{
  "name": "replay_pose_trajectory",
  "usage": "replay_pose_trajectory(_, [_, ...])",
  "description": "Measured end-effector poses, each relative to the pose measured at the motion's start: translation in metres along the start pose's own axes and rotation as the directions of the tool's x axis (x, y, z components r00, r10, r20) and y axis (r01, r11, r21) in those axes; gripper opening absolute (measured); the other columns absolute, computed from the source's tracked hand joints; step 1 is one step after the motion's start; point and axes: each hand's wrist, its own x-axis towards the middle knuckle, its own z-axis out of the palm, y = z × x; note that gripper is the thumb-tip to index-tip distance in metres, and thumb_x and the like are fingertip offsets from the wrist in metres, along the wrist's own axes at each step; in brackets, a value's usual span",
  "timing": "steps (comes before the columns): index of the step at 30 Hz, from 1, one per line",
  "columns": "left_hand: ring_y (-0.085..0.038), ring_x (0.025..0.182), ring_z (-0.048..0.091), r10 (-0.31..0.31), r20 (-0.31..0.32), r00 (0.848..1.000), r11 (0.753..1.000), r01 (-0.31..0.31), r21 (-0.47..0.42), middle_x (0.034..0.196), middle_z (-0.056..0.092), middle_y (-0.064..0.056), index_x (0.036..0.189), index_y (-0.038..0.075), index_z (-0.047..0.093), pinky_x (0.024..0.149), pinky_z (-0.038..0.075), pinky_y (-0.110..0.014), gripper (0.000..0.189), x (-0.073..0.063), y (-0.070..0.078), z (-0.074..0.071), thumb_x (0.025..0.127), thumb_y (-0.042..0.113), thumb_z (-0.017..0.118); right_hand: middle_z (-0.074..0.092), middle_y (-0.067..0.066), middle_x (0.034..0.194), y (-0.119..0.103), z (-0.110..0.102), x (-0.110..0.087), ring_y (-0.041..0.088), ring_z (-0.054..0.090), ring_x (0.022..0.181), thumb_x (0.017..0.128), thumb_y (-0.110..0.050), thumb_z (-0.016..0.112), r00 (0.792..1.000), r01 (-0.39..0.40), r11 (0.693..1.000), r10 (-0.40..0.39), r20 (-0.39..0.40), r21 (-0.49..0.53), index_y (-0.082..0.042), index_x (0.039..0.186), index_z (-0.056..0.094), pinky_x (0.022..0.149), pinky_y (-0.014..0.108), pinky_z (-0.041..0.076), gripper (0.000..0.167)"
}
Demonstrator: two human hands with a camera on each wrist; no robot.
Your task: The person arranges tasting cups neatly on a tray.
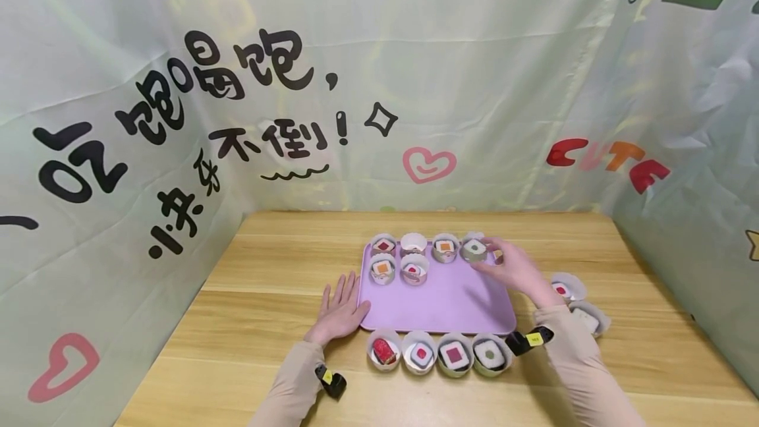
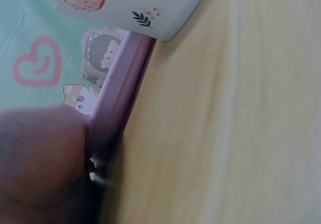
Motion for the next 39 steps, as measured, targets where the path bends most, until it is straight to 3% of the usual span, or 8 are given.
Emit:
replay_pose_trajectory(5, [-0.034, 0.159, -0.001, 0.004, -0.003, 1.0, 1.0, -0.004, -0.003, 0.172, 0.005, -0.012, 0.16, 0.002, 0.018, 0.126, -0.01, -0.057, 0.068, 0.0, -0.002, 0.001, 0.108, 0.043, 0.034, 0.057, 0.035, 0.136, 0.009, -0.011, -0.007, 0.048, 0.065, 0.106, 0.093, -0.034, 0.071, 0.999, -0.035, 0.999, 0.035, -0.011, -0.018, 0.005, 0.145, 0.046, 0.083, 0.053, 0.057, 0.071])
replay_pose_trajectory(17, [-0.034, 0.159, 0.0, 0.002, -0.001, 1.0, 1.0, -0.002, 0.011, 0.171, 0.004, -0.012, 0.16, 0.002, 0.017, 0.127, -0.01, -0.057, 0.068, 0.0, 0.0, 0.001, 0.108, 0.042, 0.033, 0.052, 0.031, 0.144, 0.034, -0.027, -0.023, 0.05, 0.055, 0.122, 0.094, -0.052, 0.065, 0.992, -0.121, 0.989, 0.118, -0.035, -0.09, 0.003, 0.147, 0.044, 0.091, 0.06, 0.051, 0.079])
replay_pose_trajectory(26, [-0.033, 0.159, 0.0, 0.0, 0.0, 1.0, 1.0, 0.0, 0.019, 0.171, 0.005, -0.012, 0.161, 0.003, 0.017, 0.127, -0.009, -0.057, 0.068, 0.0, -0.001, 0.001, 0.108, 0.043, 0.033, 0.045, 0.036, 0.147, 0.051, -0.034, -0.03, 0.058, 0.044, 0.128, 0.094, -0.047, 0.066, 0.989, -0.148, 0.977, 0.142, -0.051, -0.15, 0.005, 0.147, 0.042, 0.098, 0.07, 0.042, 0.078])
replay_pose_trajectory(39, [-0.034, 0.159, 0.001, 0.008, -0.012, 1.0, 1.0, -0.007, 0.023, 0.171, 0.006, -0.012, 0.16, 0.003, 0.018, 0.127, -0.009, -0.057, 0.068, 0.002, -0.004, 0.004, 0.108, 0.044, 0.033, 0.047, 0.038, 0.144, 0.062, -0.041, -0.03, 0.06, 0.045, 0.126, 0.091, -0.049, 0.069, 0.99, -0.138, 0.969, 0.129, -0.054, -0.205, 0.005, 0.144, 0.046, 0.097, 0.07, 0.043, 0.079])
